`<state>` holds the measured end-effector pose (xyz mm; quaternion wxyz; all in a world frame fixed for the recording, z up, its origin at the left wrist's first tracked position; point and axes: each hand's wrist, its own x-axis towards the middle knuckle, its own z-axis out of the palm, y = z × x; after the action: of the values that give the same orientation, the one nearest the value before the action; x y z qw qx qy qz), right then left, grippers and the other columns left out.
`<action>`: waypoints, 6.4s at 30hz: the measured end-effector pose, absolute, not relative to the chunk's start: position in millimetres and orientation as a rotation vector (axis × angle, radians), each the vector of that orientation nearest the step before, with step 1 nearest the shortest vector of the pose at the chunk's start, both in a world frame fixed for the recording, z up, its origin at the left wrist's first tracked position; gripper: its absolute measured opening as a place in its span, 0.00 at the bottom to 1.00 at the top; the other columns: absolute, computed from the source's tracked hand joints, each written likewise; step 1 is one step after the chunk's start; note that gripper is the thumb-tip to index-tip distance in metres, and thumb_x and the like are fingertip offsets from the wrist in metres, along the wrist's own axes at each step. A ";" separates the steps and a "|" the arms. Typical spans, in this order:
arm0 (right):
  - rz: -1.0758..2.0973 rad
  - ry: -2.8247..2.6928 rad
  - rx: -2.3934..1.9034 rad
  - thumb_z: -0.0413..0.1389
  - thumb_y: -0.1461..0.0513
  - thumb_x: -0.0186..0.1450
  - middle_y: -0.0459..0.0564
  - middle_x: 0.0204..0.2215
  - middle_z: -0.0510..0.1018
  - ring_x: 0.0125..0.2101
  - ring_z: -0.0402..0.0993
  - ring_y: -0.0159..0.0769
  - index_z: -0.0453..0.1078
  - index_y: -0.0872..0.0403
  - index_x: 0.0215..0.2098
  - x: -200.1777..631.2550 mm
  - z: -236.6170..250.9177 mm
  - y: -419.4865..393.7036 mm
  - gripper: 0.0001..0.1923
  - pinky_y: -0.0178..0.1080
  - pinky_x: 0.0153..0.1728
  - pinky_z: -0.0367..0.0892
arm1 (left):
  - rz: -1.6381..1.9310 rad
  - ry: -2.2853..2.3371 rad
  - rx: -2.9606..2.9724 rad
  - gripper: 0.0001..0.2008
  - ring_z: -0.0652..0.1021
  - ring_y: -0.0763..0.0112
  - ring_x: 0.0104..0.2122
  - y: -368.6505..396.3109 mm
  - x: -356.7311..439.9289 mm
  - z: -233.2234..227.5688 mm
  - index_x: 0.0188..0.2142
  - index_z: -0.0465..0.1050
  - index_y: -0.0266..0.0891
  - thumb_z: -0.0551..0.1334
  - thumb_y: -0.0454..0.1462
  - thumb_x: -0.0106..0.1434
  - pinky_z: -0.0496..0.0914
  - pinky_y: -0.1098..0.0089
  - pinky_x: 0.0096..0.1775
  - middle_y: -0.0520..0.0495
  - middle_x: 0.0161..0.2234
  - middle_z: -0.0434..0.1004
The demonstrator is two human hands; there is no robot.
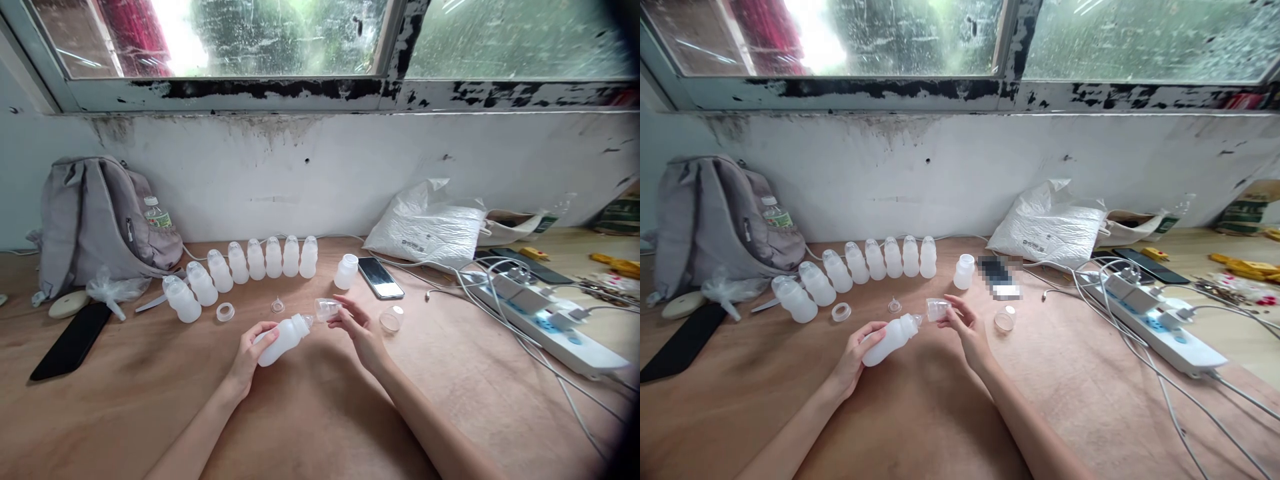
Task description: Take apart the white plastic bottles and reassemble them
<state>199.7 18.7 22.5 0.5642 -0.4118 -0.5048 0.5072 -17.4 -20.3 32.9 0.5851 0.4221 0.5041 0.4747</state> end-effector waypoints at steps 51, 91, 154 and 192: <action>0.683 -1.610 -1.161 0.53 0.55 0.59 0.50 0.29 0.74 0.27 0.70 0.34 0.68 0.54 0.43 188.2 47.5 24.8 0.16 0.38 0.29 0.68 | 1.331 1.436 1.963 0.16 0.70 0.67 0.41 -8.7 -27.0 3.4 0.48 0.60 0.41 0.51 0.38 0.60 0.66 0.67 0.41 0.44 0.43 0.66; 0.023 -2.351 -1.218 0.52 0.62 0.60 0.53 0.32 0.71 0.36 0.67 0.38 0.67 0.56 0.35 114.7 -0.6 77.2 0.06 0.38 0.36 0.62 | 1.202 1.311 2.419 0.09 0.72 0.67 0.35 -4.0 -47.4 3.4 0.37 0.68 0.40 0.52 0.32 0.57 0.67 0.66 0.39 0.47 0.32 0.73; 1.328 -1.670 -1.011 0.49 0.58 0.61 0.43 0.19 0.68 0.17 0.63 0.26 0.63 0.55 0.30 143.9 -2.2 -4.6 0.08 0.30 0.16 0.60 | 1.084 1.385 1.853 0.04 0.66 0.77 0.19 -22.0 -3.9 1.9 0.27 0.58 0.40 0.53 0.37 0.58 0.61 0.76 0.24 0.56 0.19 0.63; 0.816 -1.822 -1.193 0.45 0.71 0.47 0.40 0.18 0.65 0.19 0.58 0.27 0.55 0.53 0.23 147.6 6.8 -6.8 0.07 0.29 0.20 0.52 | 0.994 1.174 1.962 0.07 0.71 0.73 0.27 -35.7 -0.6 7.5 0.37 0.64 0.40 0.54 0.36 0.58 0.66 0.76 0.28 0.51 0.27 0.69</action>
<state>147.6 -6.8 6.8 0.3969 -0.4708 -0.7190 0.3223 -0.6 -35.7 7.5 0.3187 0.7459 0.4465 0.3778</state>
